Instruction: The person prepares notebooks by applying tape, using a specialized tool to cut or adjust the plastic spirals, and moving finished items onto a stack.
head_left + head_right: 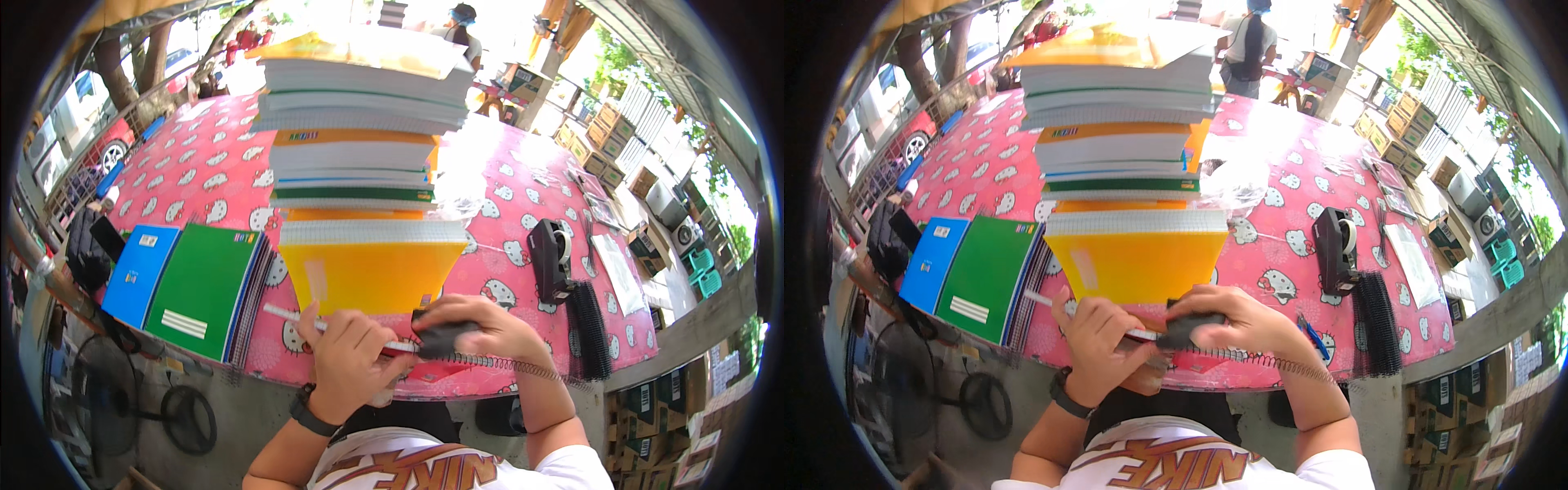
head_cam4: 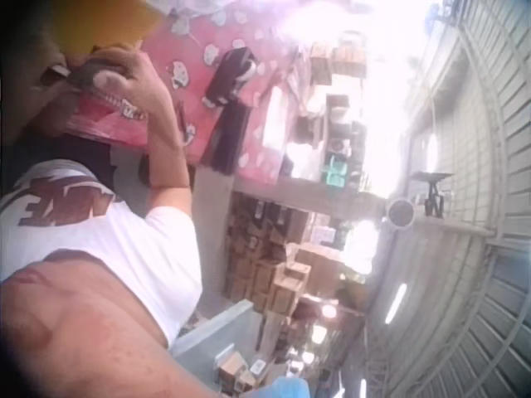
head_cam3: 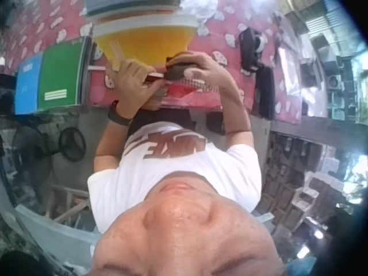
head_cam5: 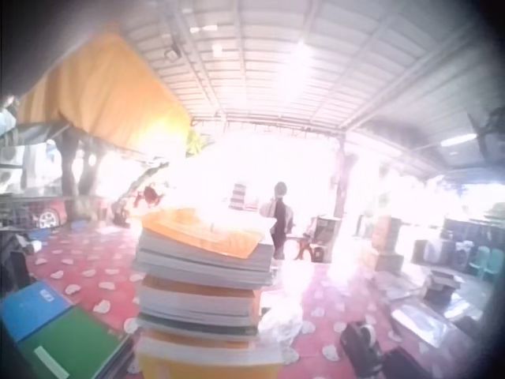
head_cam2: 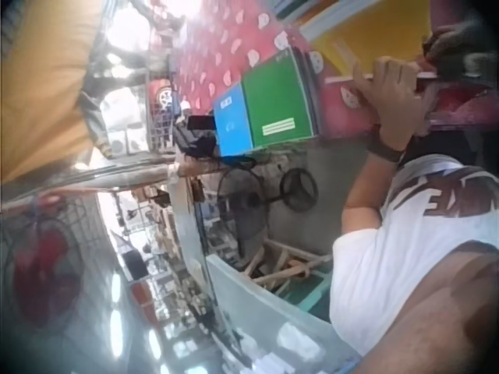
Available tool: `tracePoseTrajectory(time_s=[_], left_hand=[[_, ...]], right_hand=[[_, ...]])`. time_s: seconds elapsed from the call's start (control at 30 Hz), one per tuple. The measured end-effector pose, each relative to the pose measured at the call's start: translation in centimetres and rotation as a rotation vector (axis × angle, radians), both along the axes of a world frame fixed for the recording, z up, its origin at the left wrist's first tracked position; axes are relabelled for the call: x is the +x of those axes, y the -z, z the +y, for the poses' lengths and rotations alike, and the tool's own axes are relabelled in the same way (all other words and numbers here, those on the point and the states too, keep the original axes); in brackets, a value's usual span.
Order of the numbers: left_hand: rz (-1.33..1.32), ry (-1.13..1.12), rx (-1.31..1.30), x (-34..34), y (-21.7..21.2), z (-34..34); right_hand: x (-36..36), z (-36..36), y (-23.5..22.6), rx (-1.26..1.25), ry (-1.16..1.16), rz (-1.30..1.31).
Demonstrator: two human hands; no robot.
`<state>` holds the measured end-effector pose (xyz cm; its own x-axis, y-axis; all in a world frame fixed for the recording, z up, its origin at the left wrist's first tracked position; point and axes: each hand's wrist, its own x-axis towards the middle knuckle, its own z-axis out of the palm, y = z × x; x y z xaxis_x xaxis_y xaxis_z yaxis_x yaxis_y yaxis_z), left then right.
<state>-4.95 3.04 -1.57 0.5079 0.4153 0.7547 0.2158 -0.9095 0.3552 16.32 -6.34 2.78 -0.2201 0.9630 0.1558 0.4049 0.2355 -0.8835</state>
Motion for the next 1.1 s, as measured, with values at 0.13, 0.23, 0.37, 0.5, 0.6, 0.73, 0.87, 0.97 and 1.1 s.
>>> tracePoseTrajectory(time_s=[0.13,0.23,0.37,0.5,0.6,0.73,0.87,0.97,1.1], left_hand=[[0.015,-0.04,-0.037,-1.4,-1.1,0.5],[0.07,-0.041,-0.017,-2.3,-1.4,1.0],[0.083,-0.041,-0.029,-2.6,-1.0,1.0],[0.1,0.008,-0.039,-2.4,-1.0,1.4],[0.095,-0.039,-0.031,-2.8,-1.1,1.1],[0.109,-0.001,-0.106,-3.2,-0.8,1.1],[0.061,-0.006,-0.114,-3.1,-0.6,0.9],[0.057,-0.004,-0.097,-2.6,-0.6,1.6],[0.126,-0.079,-0.053,-4.2,-0.8,2.6]], right_hand=[[0.0,0.2,-1.1,0.041,0.039,0.1],[-0.9,0.5,0.4,0.045,-0.097,0.026],[0.6,2.1,1.2,0.007,0.131,-0.24],[-1.0,2.0,0.9,0.068,-0.132,0.057],[-0.3,2.6,0.3,0.131,0.064,-0.123],[-1.7,2.5,0.7,0.156,-0.141,0.021],[-1.4,2.6,-0.2,0.075,-0.066,-0.07],[-2.0,2.9,1.0,0.2,-0.162,0.071],[-1.4,3.5,0.3,0.059,0.059,-0.118]])
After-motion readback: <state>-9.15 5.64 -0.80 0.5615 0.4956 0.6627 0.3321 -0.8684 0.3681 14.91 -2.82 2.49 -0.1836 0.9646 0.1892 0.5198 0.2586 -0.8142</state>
